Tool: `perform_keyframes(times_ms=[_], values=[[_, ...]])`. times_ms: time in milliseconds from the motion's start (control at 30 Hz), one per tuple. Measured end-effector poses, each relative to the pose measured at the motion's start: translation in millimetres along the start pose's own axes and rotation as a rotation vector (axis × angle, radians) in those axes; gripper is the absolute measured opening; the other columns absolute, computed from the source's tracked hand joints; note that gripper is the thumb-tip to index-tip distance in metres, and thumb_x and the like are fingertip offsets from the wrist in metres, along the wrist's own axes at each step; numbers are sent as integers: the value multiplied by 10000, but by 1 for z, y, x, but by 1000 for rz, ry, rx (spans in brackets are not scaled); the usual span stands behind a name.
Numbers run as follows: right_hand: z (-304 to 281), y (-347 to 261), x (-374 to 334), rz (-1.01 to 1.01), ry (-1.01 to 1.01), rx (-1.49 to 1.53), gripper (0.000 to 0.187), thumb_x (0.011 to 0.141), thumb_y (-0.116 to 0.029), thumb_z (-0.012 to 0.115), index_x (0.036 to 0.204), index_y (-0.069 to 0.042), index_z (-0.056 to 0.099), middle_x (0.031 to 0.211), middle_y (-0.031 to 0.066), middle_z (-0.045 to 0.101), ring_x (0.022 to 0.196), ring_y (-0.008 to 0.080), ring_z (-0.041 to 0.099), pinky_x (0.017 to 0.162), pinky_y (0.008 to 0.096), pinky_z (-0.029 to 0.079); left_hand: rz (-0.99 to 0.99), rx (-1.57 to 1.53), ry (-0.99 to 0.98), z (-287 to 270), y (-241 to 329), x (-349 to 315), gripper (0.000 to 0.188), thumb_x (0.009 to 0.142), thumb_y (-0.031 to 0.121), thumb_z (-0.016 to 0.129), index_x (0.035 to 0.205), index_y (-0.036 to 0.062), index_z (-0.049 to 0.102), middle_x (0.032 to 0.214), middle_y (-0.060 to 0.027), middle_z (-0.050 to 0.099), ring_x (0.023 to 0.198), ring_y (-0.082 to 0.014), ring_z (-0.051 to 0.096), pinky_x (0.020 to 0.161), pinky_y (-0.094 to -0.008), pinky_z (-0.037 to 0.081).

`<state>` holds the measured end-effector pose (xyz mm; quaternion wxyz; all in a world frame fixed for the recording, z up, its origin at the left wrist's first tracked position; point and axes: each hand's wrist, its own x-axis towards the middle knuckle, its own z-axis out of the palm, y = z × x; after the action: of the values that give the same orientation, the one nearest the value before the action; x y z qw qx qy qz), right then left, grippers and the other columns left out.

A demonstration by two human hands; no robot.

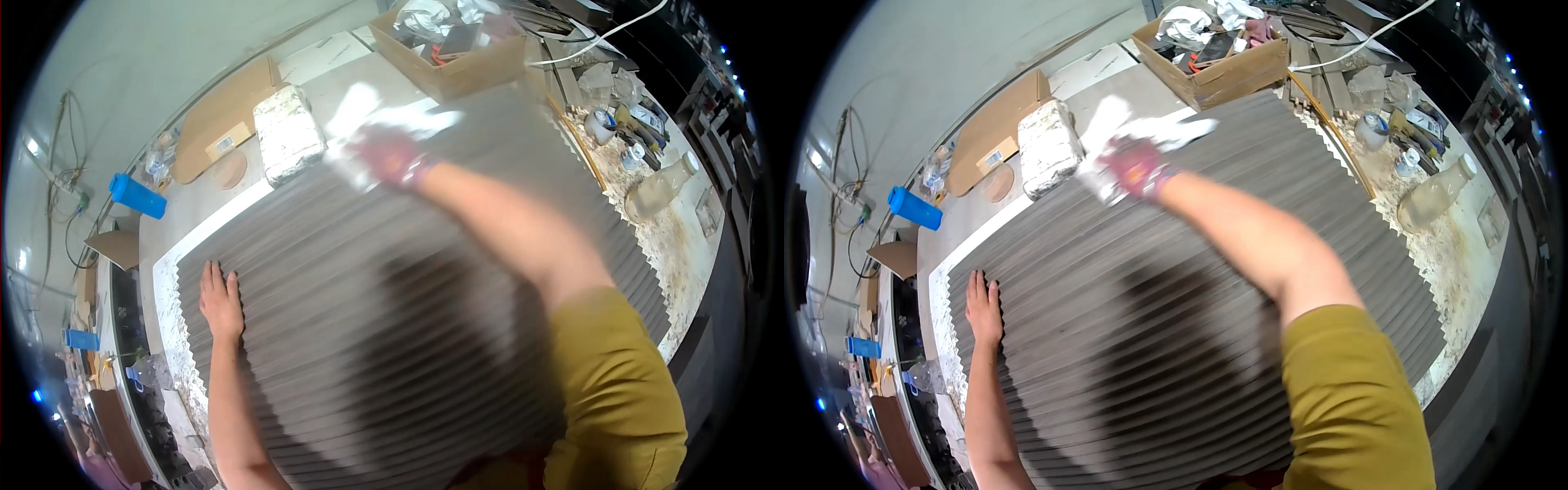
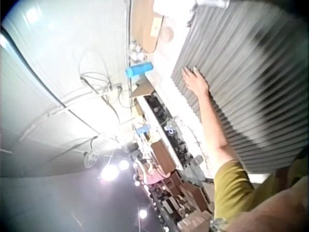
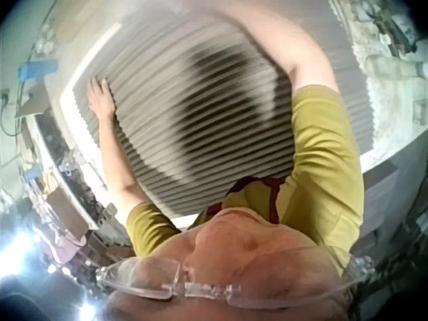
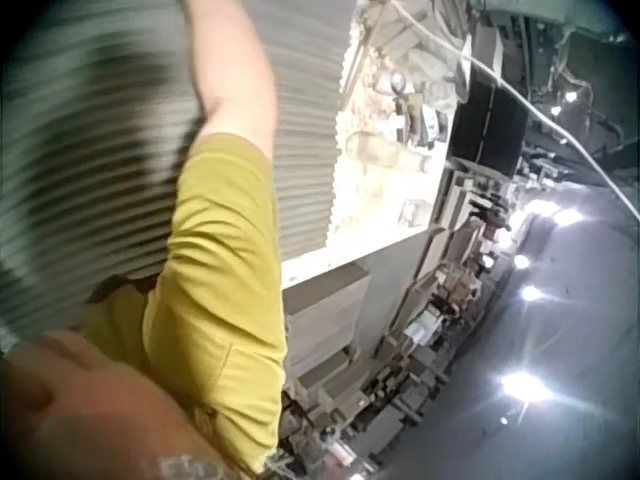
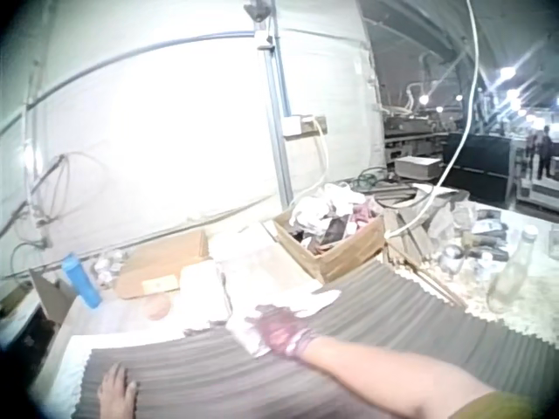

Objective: The person wipes a grey grooved panel with a white cloth, then pours liquid from a bottle onto the cloth and continues cleaning the surface.

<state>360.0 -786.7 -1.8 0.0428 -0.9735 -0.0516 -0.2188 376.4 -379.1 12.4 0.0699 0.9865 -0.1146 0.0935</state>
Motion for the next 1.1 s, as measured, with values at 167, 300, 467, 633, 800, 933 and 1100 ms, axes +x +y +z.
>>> perform_keyframes(times_ms=[167,300,467,633,800,933,1100], values=[[-53,164,-24,467,-261,-336,367,813,-294,611,1137,-123,638,1213,161,575,1014,299,624,836,392,514,-6,19,-7,-1,10,1,534,968,416,361,1391,90,379,1471,-93,325,1361,-267,285,1078,-456,230],[-59,104,9,309,-13,155,201,877,-170,473,992,-66,602,1037,163,632,919,271,625,796,365,485,-31,36,-38,-8,11,1,537,969,424,353,1396,98,371,1479,-87,312,1367,-264,272,1081,-451,226],[-21,-26,5,-108,-88,58,335,884,-219,463,1194,-174,583,1305,90,524,1183,276,519,950,449,412,7,12,-15,1,-8,1,544,969,435,349,1397,101,371,1482,-83,310,1367,-264,274,1081,-457,225],[-23,97,-25,186,-204,-17,393,866,-254,491,1257,-282,526,1358,46,471,1277,248,433,1000,489,357,25,-15,-24,5,-11,5,549,968,439,355,1402,104,367,1479,-94,313,1363,-274,284,1077,-454,235],[-106,185,-59,501,-25,-150,296,908,-295,419,1012,-203,681,1052,94,645,1064,235,601,890,401,463,13,23,2,7,-30,-3,537,972,428,353,1399,104,370,1476,-99,316,1355,-278,296,1074,-454,239],[-123,258,-99,667,67,-147,221,873,-196,481,998,-116,645,915,126,654,902,265,639,763,402,504,46,-2,-4,8,-3,8,534,975,431,337,1404,114,364,1478,-82,316,1357,-271,294,1075,-464,237],[-84,129,-39,95,43,-87,211,872,-188,510,1013,-99,640,887,137,665,842,291,662,753,418,514,68,15,7,9,-15,10,532,977,414,344,1392,84,379,1470,-101,332,1349,-288,306,1075,-426,262]])
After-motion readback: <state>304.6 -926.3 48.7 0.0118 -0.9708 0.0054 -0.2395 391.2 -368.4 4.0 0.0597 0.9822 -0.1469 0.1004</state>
